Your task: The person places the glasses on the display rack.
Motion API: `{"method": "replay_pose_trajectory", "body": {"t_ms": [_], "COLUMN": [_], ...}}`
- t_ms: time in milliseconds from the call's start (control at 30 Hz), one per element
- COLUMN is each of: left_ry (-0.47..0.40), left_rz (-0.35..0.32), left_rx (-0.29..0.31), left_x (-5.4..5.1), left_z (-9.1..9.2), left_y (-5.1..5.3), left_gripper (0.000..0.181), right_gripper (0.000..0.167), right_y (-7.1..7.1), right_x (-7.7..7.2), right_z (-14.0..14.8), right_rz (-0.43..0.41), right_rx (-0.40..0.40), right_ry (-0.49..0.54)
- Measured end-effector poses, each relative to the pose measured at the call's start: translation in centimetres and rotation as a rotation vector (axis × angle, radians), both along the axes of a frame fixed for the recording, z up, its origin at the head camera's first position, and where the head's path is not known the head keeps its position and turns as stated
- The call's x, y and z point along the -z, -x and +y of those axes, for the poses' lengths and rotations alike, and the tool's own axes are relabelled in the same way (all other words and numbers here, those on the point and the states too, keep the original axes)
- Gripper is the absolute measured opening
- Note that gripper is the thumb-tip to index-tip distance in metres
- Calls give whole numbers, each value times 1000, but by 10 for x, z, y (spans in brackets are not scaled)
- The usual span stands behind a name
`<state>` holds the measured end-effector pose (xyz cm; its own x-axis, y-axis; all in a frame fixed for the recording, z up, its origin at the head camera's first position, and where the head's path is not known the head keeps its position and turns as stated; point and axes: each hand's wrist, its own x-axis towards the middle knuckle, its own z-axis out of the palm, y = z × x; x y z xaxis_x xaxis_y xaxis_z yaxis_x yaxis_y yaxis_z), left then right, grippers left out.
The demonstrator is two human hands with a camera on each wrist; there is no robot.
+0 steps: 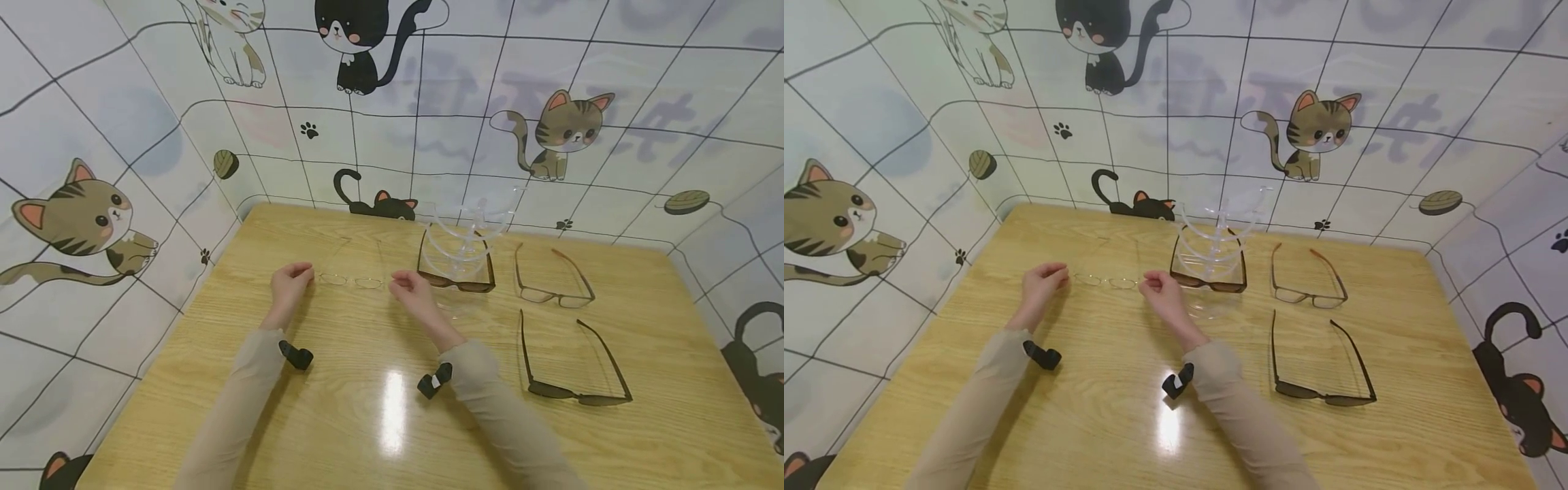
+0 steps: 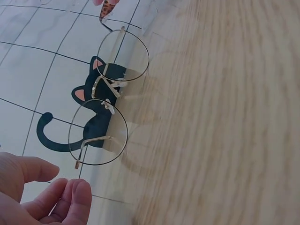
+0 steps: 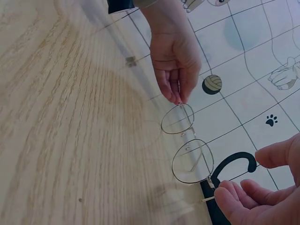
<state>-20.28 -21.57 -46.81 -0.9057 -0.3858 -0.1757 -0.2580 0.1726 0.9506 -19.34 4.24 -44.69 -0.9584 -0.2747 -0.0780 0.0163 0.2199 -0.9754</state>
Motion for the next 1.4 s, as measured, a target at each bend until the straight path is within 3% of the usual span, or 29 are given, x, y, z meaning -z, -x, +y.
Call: {"method": "replay_pose_trajectory", "body": {"t_ms": [400,633,867,1033,1400], "left_ry": [-5,-46,-89,-89,-166], "left_rz": [-38,-51,-63,-66,-81], "left_rx": [31,22,91,112,141], "left_x": [1,3,2,2,-3], "left_z": [1,0,-1,-1,-9], "left_y": [24,32,34,34,24], "left_gripper": [30,28,32,29,33], "right_gripper": [44,43,35,29,25], "right_y": [16,26,37,42,37], "right_x": [15,23,30,28,26], "right_z": [-18,-29,-41,-46,-44], "right_rz": [-58,-107,-131,-179,-183], "right_rx": [63,98,188,246,256], "right_ry": [-117,-66,-33,65,123]}}
